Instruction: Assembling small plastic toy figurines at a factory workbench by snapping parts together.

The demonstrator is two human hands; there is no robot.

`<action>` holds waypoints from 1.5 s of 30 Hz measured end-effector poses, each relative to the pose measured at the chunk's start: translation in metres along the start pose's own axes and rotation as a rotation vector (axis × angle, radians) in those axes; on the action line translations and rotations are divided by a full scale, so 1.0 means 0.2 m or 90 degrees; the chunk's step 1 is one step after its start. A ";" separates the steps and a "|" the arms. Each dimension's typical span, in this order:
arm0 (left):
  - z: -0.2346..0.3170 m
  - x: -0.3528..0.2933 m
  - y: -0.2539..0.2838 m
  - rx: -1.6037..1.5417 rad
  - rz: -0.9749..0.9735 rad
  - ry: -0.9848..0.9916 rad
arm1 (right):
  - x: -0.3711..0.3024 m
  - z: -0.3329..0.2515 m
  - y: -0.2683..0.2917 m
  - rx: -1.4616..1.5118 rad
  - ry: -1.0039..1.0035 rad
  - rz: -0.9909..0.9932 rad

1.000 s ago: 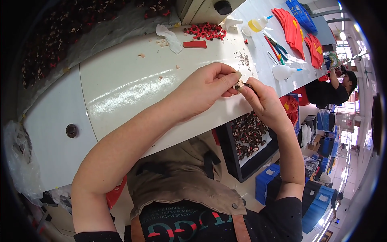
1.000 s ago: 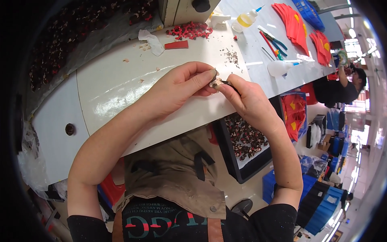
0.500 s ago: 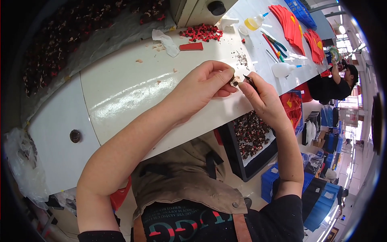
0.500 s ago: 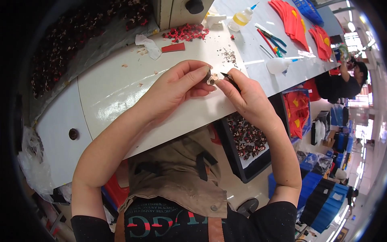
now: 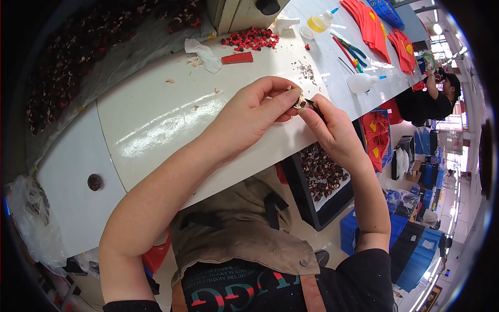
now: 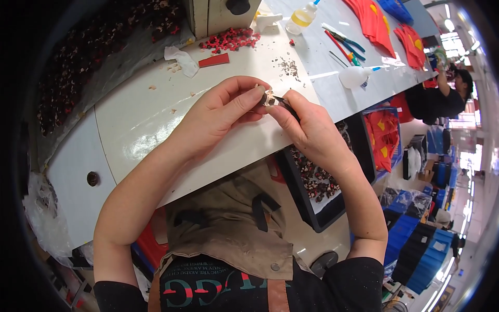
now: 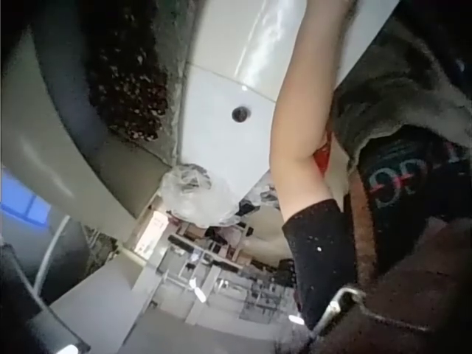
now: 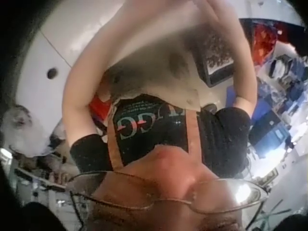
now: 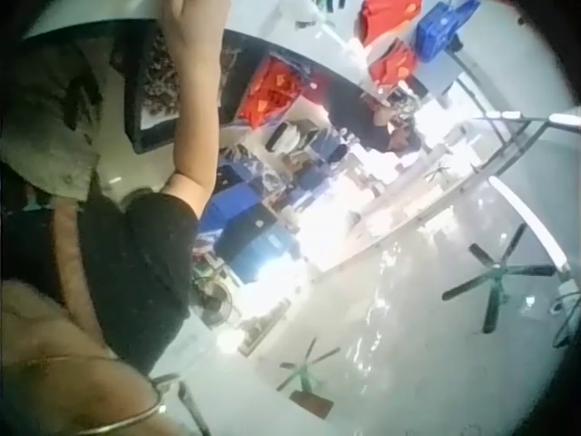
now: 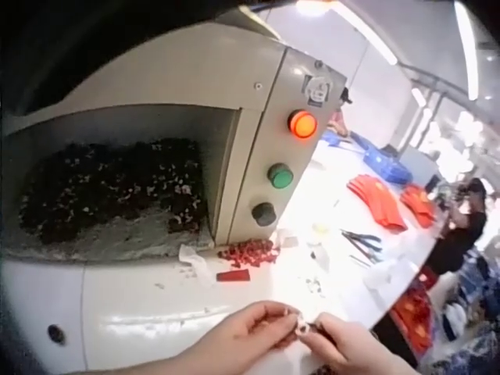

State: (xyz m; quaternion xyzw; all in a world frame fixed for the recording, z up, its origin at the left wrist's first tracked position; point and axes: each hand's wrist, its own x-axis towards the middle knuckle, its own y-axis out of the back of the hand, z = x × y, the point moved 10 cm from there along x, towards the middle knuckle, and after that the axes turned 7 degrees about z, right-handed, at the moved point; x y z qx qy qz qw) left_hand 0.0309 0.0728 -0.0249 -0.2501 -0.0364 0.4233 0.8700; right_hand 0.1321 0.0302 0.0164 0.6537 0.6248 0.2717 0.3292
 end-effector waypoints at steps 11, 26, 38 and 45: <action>-0.02 0.02 0.02 -0.003 0.009 -0.028 | 0.01 0.01 -0.02 0.015 0.010 0.006; -0.02 0.00 0.07 0.056 0.024 -0.056 | 0.02 0.02 -0.07 -0.009 0.007 -0.027; 0.00 -0.02 0.15 0.050 0.053 -0.045 | 0.05 -0.03 -0.14 -0.025 0.029 -0.044; 0.00 -0.04 0.17 0.059 0.052 -0.020 | 0.06 -0.07 -0.17 -0.050 0.045 -0.050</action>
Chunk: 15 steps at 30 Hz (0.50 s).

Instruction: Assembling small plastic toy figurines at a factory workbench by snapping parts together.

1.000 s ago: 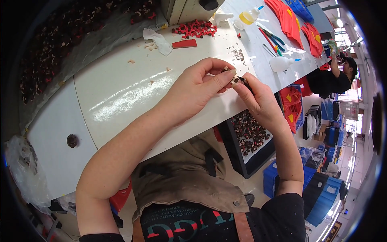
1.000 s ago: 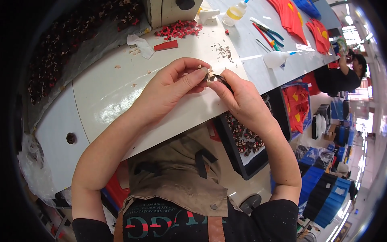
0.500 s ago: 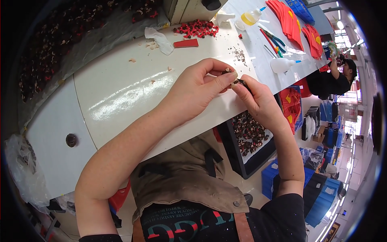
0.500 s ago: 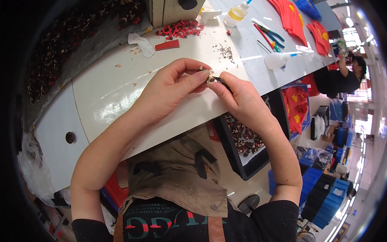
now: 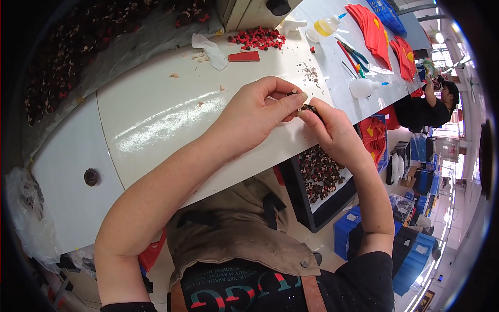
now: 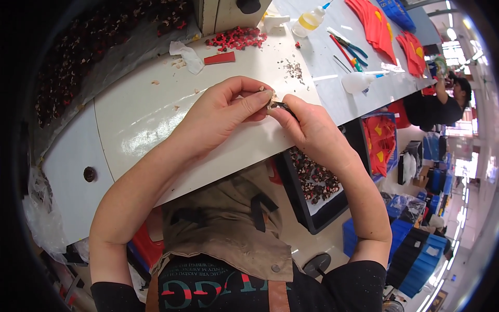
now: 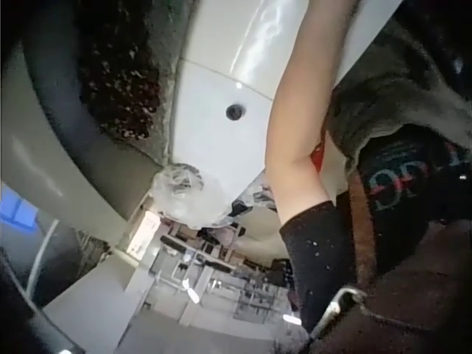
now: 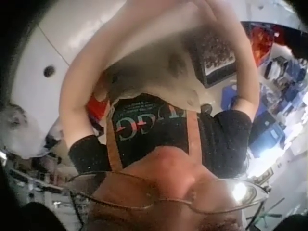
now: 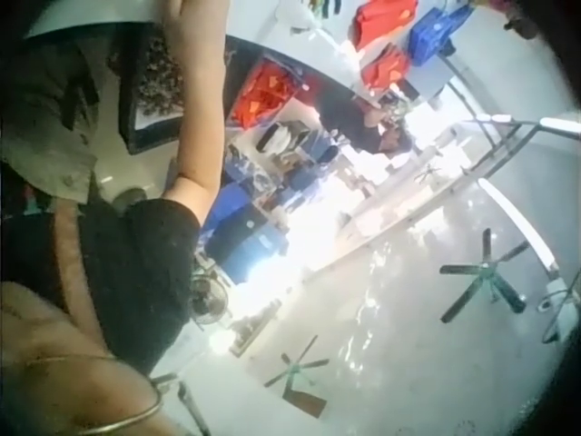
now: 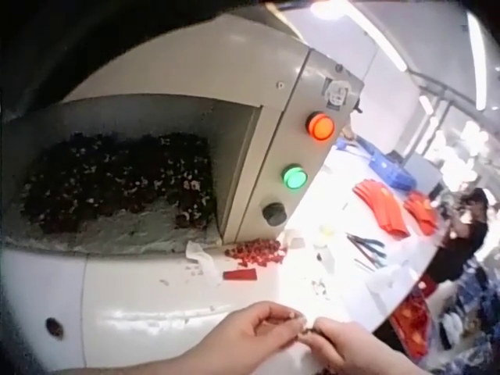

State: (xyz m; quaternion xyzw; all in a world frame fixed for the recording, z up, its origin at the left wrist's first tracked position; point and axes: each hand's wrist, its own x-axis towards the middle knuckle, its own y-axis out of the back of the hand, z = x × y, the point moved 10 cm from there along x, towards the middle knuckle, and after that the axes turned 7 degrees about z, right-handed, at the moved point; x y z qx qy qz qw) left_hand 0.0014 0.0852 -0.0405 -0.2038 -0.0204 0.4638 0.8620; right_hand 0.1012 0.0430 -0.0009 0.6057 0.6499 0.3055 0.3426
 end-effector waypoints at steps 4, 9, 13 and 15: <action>0.01 -0.02 0.01 0.002 0.014 -0.003 | -0.01 -0.03 -0.01 -0.004 0.005 0.001; 0.05 -0.03 0.03 0.015 0.022 -0.004 | -0.01 -0.05 -0.01 0.043 -0.015 0.020; 0.07 -0.05 0.02 0.014 0.019 -0.002 | -0.01 -0.09 0.01 0.071 -0.030 0.029; 0.08 -0.06 0.02 0.001 0.021 -0.001 | -0.02 -0.10 0.02 0.076 -0.046 0.028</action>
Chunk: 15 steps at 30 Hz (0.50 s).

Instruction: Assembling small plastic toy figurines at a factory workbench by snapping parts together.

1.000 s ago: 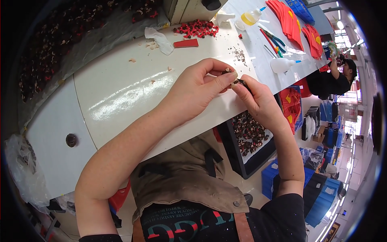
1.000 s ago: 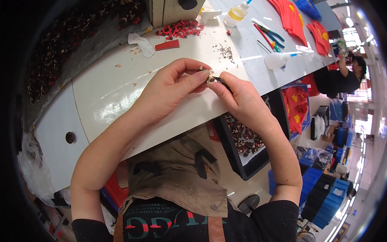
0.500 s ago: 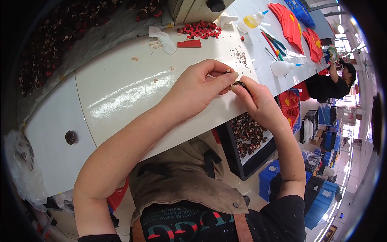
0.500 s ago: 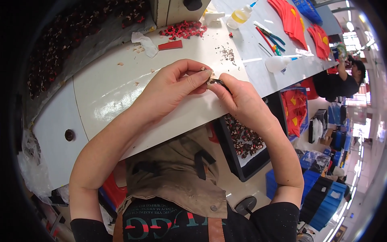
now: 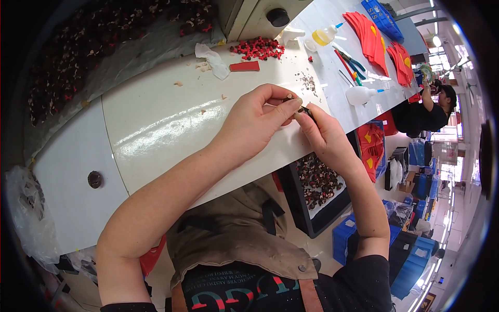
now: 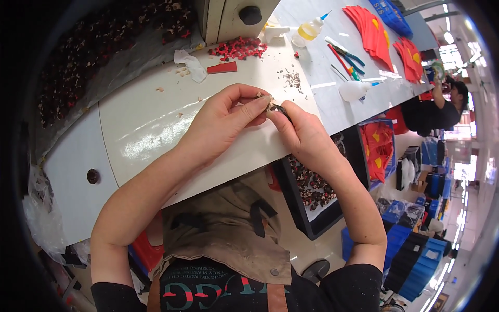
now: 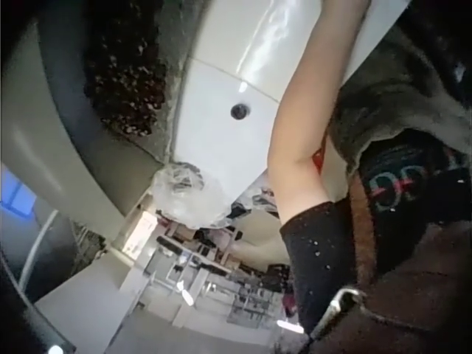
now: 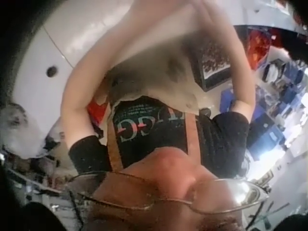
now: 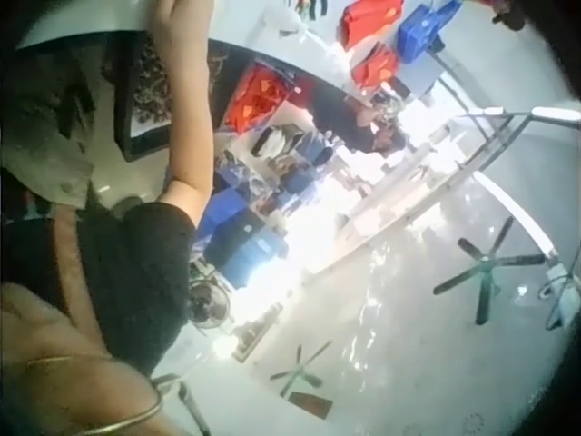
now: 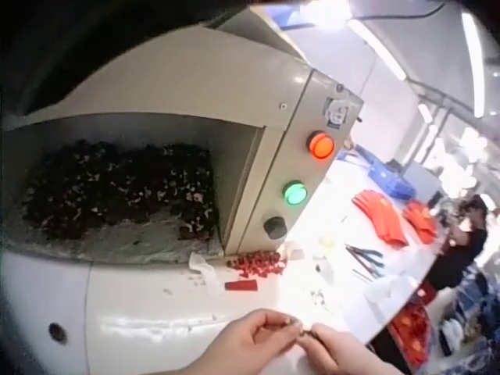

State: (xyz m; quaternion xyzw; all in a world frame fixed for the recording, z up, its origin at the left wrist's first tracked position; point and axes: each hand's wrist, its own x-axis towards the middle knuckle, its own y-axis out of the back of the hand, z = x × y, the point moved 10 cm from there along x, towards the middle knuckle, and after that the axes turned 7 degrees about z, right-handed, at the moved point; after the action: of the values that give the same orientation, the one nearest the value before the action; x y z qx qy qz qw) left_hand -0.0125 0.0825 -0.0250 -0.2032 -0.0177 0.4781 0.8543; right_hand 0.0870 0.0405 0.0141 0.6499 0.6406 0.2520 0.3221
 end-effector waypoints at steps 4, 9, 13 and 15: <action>0.01 -0.02 -0.01 -0.042 -0.004 -0.001 | -0.02 -0.01 0.02 0.018 -0.013 0.011; 0.00 -0.03 -0.01 -0.061 0.011 0.002 | -0.02 -0.01 0.03 -0.067 0.025 0.018; -0.03 -0.02 0.01 -0.039 0.009 -0.012 | -0.02 0.01 0.01 -0.060 0.034 0.022; -0.04 -0.01 0.02 -0.032 0.010 -0.009 | -0.01 0.02 0.00 -0.077 0.040 0.023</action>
State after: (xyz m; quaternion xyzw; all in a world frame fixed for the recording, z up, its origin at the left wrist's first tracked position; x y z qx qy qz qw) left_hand -0.0144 0.0794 -0.0336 -0.2210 -0.0341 0.4858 0.8450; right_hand 0.0888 0.0379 0.0119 0.6322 0.6224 0.3163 0.3360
